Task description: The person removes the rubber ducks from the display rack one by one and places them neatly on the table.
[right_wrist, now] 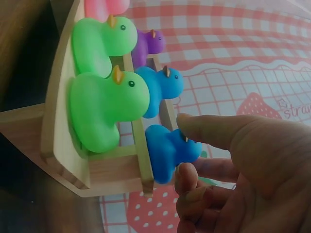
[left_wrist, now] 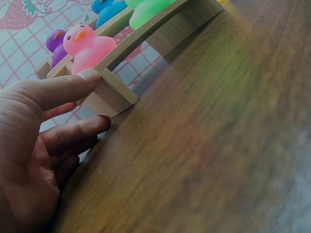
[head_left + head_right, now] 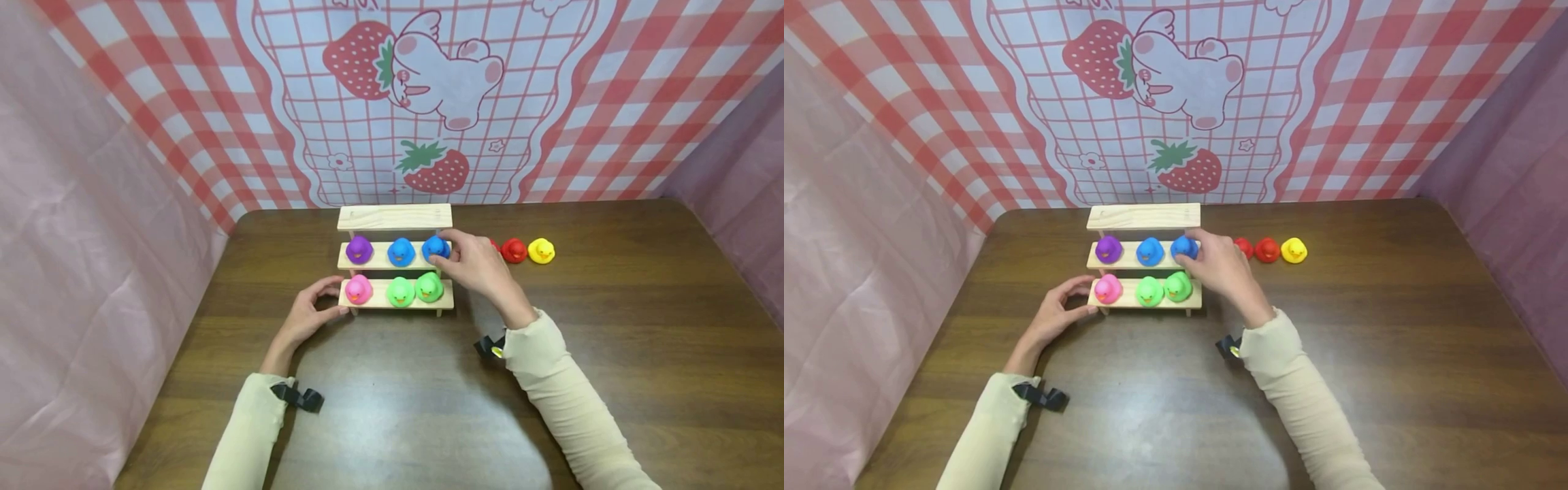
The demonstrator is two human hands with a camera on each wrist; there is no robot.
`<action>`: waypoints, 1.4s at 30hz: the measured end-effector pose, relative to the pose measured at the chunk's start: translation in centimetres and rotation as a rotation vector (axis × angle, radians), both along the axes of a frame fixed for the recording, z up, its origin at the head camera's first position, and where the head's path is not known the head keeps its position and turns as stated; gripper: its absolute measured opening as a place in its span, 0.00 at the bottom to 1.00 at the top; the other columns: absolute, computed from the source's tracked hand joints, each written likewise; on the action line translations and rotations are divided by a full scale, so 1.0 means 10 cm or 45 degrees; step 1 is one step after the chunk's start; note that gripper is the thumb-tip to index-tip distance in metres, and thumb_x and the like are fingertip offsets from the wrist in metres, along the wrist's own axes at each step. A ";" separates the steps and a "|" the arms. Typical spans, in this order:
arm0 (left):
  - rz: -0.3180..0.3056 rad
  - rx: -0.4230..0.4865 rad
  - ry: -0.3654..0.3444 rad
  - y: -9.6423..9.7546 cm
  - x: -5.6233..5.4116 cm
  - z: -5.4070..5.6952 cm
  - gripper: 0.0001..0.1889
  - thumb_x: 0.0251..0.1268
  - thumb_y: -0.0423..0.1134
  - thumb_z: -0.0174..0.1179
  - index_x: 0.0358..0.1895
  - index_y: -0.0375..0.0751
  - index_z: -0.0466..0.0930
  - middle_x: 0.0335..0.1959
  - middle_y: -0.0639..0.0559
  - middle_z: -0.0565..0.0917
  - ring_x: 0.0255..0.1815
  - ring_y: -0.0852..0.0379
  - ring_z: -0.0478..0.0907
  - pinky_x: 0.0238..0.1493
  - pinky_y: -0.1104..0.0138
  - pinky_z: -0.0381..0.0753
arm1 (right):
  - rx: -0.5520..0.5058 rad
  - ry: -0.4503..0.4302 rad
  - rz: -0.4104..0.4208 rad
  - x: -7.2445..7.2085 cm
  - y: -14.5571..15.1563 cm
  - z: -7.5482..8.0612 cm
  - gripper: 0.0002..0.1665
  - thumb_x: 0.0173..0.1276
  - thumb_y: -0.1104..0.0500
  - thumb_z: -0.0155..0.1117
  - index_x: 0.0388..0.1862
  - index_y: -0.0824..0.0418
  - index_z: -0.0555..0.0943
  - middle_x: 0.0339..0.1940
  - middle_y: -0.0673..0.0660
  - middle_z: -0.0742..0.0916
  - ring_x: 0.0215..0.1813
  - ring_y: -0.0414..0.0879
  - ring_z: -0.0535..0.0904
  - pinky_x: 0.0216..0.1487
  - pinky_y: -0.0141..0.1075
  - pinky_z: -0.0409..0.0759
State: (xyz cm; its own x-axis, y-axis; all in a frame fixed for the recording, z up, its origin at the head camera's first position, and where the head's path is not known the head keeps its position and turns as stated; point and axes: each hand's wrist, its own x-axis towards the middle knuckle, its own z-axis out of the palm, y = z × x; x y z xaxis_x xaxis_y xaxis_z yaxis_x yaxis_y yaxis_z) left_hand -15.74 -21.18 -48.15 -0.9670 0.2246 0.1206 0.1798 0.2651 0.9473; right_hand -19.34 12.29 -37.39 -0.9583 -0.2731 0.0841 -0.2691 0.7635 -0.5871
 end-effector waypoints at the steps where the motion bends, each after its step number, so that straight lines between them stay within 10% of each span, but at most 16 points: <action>1: 0.000 0.002 -0.001 0.00 0.00 0.00 0.32 0.53 0.25 0.70 0.64 0.31 0.74 0.47 0.26 0.85 0.50 0.68 0.78 0.71 0.52 0.61 | 0.007 0.003 -0.001 0.00 -0.01 -0.01 0.32 0.67 0.46 0.68 0.65 0.59 0.77 0.24 0.55 0.81 0.24 0.44 0.73 0.25 0.35 0.68; 42: 0.011 -0.023 -0.001 0.01 0.01 0.02 0.31 0.53 0.26 0.70 0.64 0.31 0.74 0.47 0.27 0.85 0.50 0.68 0.78 0.69 0.59 0.63 | -0.041 0.184 -0.110 0.08 0.48 0.12 0.26 0.67 0.50 0.69 0.59 0.61 0.80 0.24 0.56 0.81 0.27 0.46 0.73 0.31 0.37 0.69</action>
State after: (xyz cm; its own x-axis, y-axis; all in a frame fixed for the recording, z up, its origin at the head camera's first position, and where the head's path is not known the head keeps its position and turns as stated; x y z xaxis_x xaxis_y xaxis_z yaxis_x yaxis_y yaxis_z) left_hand -15.65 -21.07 -47.99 -0.9690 0.2184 0.1157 0.1765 0.2838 0.9425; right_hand -18.57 17.11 -36.17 -0.9554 -0.1853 0.2298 -0.2866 0.7689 -0.5715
